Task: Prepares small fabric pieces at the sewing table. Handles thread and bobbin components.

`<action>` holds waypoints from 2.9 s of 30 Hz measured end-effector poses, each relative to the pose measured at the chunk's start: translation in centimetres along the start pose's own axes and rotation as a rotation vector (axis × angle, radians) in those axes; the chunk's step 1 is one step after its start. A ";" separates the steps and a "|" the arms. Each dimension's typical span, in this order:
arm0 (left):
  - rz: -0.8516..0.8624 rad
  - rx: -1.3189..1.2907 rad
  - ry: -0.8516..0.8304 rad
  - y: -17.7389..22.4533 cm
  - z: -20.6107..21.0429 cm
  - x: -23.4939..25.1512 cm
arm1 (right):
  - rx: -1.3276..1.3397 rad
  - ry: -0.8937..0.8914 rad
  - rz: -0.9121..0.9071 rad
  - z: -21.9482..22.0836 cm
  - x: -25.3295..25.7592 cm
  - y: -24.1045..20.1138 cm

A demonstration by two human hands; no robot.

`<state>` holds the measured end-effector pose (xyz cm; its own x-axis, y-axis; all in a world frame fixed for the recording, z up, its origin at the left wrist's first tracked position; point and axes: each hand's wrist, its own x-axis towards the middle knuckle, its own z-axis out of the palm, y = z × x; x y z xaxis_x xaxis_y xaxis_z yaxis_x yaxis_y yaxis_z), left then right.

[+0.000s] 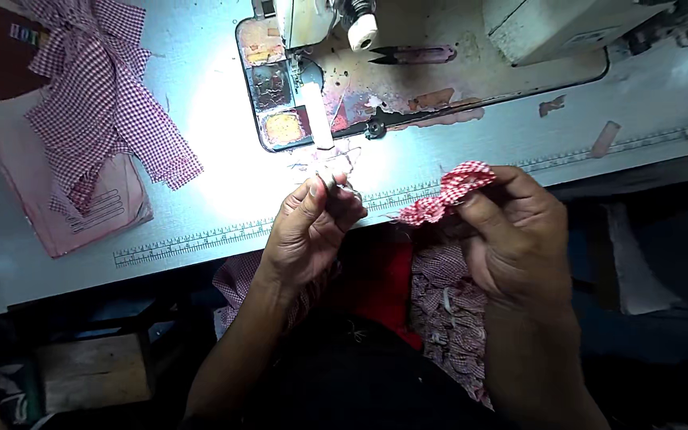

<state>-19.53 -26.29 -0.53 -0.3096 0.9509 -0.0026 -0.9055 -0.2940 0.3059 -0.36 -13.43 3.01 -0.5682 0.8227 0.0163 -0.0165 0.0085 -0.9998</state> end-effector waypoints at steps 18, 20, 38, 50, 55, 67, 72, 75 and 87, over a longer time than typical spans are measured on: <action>-0.142 0.581 -0.091 0.3 -0.4 -0.7 | -0.647 -0.409 -0.529 3.9 1.7 -2.6; -0.162 0.597 -0.083 -0.2 -1.0 -1.1 | -0.675 -0.447 -0.512 3.1 1.7 -2.4; 0.059 0.851 -0.194 1.0 0.6 -0.1 | -0.821 0.630 -0.042 -22.9 11.1 -0.6; 0.031 0.909 -0.189 1.2 0.4 -1.0 | -0.922 0.650 0.040 -29.1 20.0 -0.2; 0.012 0.900 -0.125 0.7 -0.7 -1.3 | -0.973 0.586 -0.014 -26.7 5.8 0.4; 0.273 1.315 -0.163 -1.3 1.4 1.3 | -0.634 0.028 -0.225 -5.7 -1.3 -1.1; 0.362 1.401 -0.146 -1.5 2.0 0.9 | -0.342 -0.153 -0.342 1.4 0.1 -0.4; 0.372 1.423 -0.101 -1.3 1.9 0.7 | -0.319 -0.136 -0.399 2.2 0.5 0.3; 0.331 1.538 -0.118 -0.2 1.7 0.4 | 0.268 -0.195 0.006 1.7 1.2 0.4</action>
<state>-18.98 -25.71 1.07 -0.3361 0.8904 0.3070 0.3668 -0.1765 0.9134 -2.50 -13.40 2.64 -0.7151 0.6980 0.0380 -0.2139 -0.1667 -0.9625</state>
